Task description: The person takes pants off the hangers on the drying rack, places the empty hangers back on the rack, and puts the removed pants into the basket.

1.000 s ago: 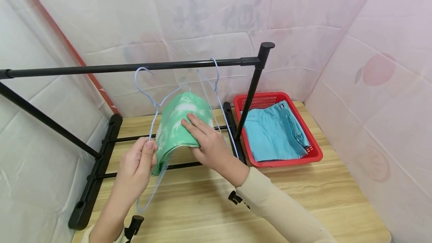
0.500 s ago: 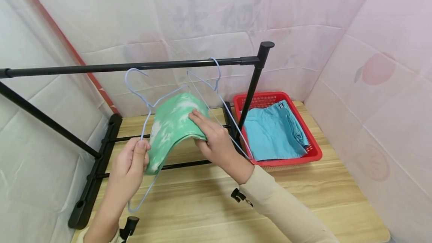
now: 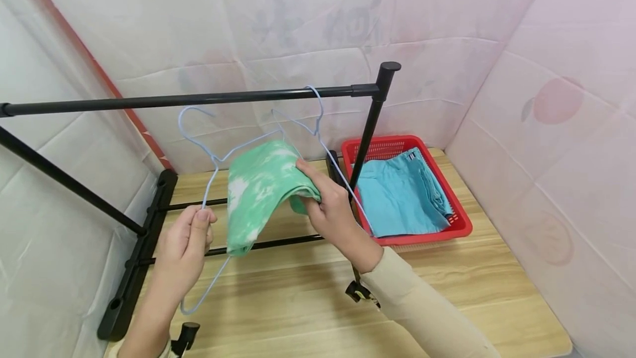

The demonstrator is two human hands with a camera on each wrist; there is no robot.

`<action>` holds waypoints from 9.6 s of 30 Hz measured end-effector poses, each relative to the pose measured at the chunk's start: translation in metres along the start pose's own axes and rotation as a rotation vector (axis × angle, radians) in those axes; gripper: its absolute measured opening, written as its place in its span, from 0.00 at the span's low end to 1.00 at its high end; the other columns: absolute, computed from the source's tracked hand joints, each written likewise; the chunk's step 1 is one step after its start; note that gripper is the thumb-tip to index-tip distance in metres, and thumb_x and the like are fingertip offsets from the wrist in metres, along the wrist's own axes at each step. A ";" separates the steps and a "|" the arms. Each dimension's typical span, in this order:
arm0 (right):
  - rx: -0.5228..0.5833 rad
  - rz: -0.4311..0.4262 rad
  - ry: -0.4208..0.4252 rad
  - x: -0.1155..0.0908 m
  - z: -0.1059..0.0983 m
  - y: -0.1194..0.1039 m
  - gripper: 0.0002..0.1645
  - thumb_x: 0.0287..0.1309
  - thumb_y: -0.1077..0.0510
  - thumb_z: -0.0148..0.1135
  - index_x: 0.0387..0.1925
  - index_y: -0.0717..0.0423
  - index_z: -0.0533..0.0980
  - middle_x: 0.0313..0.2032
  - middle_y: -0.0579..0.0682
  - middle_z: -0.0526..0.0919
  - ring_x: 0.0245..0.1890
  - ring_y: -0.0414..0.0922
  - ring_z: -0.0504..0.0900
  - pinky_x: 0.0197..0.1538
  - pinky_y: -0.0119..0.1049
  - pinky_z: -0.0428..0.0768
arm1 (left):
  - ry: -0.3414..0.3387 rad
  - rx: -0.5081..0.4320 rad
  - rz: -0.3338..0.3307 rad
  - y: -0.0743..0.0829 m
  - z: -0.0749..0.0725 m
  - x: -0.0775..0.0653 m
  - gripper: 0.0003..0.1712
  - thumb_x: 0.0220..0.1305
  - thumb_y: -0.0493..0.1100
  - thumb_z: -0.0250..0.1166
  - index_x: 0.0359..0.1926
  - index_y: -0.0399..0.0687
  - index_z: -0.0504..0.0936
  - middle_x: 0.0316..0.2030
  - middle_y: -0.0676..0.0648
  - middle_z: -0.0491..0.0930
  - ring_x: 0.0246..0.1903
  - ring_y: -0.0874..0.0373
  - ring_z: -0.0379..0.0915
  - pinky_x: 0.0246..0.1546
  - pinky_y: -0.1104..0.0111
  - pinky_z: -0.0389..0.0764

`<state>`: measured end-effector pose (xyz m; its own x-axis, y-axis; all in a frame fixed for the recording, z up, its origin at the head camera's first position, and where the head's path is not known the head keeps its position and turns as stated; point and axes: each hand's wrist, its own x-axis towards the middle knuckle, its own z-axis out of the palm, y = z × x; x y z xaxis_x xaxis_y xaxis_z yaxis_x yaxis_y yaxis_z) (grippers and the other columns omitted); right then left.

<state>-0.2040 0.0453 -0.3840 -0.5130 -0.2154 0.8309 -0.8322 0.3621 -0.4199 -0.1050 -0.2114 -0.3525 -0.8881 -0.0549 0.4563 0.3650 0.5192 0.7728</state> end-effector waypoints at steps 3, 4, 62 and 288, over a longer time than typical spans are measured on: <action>0.017 0.007 0.022 0.002 -0.002 0.000 0.25 0.65 0.68 0.58 0.63 0.62 0.74 0.61 0.59 0.79 0.62 0.51 0.78 0.63 0.42 0.76 | 0.006 0.024 0.007 -0.001 0.000 0.000 0.12 0.79 0.36 0.47 0.38 0.42 0.76 0.15 0.55 0.65 0.13 0.64 0.58 0.12 0.72 0.62; 0.018 0.006 0.030 0.003 -0.003 0.001 0.25 0.64 0.67 0.59 0.63 0.62 0.74 0.61 0.59 0.79 0.62 0.51 0.78 0.63 0.42 0.76 | 0.010 0.041 0.012 -0.001 0.000 0.000 0.12 0.79 0.36 0.48 0.38 0.42 0.76 0.16 0.55 0.65 0.13 0.64 0.58 0.12 0.73 0.62; 0.137 -0.033 0.158 0.012 -0.029 -0.016 0.25 0.61 0.74 0.50 0.60 0.67 0.75 0.60 0.62 0.79 0.61 0.54 0.78 0.53 0.33 0.76 | 0.126 0.174 -0.025 -0.016 -0.021 0.001 0.15 0.79 0.41 0.49 0.40 0.37 0.79 0.17 0.53 0.69 0.13 0.65 0.59 0.13 0.73 0.62; -0.633 -0.150 -0.636 -0.087 -0.235 0.171 0.45 0.42 0.75 0.73 0.65 0.54 0.73 0.59 0.60 0.78 0.58 0.58 0.76 0.54 0.57 0.79 | 0.135 0.231 -0.062 -0.044 -0.032 -0.002 0.14 0.78 0.41 0.51 0.39 0.39 0.80 0.17 0.52 0.70 0.14 0.66 0.60 0.19 0.75 0.63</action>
<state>-0.2526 0.3391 -0.4425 -0.5845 -0.6919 0.4239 -0.7246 0.6801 0.1111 -0.1108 -0.2616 -0.3732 -0.8556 -0.1978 0.4783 0.2241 0.6913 0.6869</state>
